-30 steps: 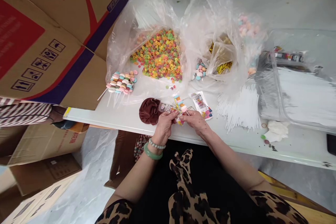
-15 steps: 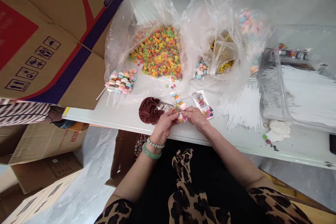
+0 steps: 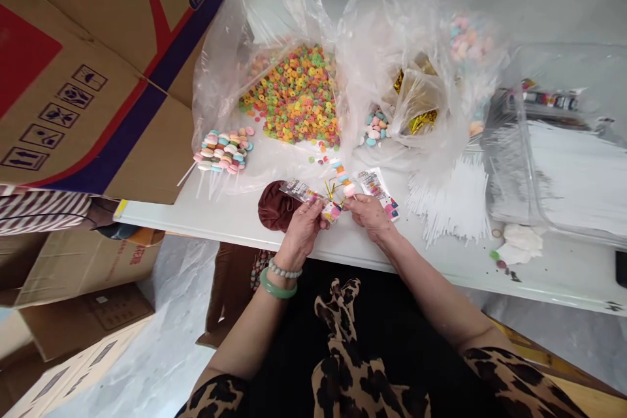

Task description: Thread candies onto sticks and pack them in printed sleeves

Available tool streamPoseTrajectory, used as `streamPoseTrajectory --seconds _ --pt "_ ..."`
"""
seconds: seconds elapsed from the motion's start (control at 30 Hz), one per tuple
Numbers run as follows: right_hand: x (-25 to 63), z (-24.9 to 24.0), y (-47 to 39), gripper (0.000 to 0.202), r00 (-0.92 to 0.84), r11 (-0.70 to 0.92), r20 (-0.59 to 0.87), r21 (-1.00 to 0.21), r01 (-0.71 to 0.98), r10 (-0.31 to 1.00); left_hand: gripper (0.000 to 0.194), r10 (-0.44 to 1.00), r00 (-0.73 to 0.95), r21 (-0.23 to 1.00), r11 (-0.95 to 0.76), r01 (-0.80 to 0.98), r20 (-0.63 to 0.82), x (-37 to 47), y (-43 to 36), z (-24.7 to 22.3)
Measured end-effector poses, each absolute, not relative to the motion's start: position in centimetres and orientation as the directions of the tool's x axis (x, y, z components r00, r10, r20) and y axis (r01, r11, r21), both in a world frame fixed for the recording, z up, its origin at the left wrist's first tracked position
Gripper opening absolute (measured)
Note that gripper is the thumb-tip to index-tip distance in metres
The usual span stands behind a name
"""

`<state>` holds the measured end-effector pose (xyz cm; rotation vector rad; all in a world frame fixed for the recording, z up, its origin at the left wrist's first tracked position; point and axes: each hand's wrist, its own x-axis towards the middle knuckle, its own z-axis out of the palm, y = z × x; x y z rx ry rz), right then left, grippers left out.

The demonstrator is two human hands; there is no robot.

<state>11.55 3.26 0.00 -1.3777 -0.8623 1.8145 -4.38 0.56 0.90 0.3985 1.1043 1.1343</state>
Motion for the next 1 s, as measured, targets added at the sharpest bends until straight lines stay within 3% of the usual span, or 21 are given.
streamPoseTrajectory --seconds 0.13,0.23,0.33,0.4,0.5,0.8,1.0 --pt "10.6 0.5 2.9 0.038 -0.231 -0.548 -0.509 -0.821 -0.159 0.829 0.035 0.847 -0.043 0.705 0.412 -0.577 -0.530 -4.6 0.7 0.0" --pt "10.2 0.5 3.0 0.037 -0.145 -0.486 -0.469 -0.864 -0.129 0.871 0.031 0.818 -0.048 0.650 0.418 -0.635 -0.573 -4.1 0.7 -0.3" --pt "11.0 0.6 2.6 0.037 -0.067 -0.306 -0.316 -0.944 0.124 0.946 0.026 0.762 -0.063 0.546 0.401 -0.736 -0.645 -4.1 1.0 0.0" --pt "12.2 0.7 1.6 0.037 -0.078 -0.172 -0.208 -0.928 0.331 0.975 0.020 0.703 -0.050 0.462 0.411 -0.786 -0.709 -4.5 1.2 0.2" --pt "13.8 0.8 -0.6 0.032 -0.117 -0.041 -0.109 -0.879 0.474 0.987 0.020 0.662 -0.043 0.407 0.406 -0.818 -0.748 -5.3 1.5 0.1" --pt "14.0 0.6 -4.4 0.032 -0.257 0.208 0.055 -0.757 0.619 0.965 0.023 0.685 -0.030 0.371 0.357 -0.858 -0.728 -5.2 1.8 0.4" --pt "14.1 0.9 -4.0 0.032 -0.265 0.298 0.145 -0.606 0.738 0.953 0.024 0.776 -0.101 0.527 0.320 -0.787 -0.622 -5.0 1.2 0.7"
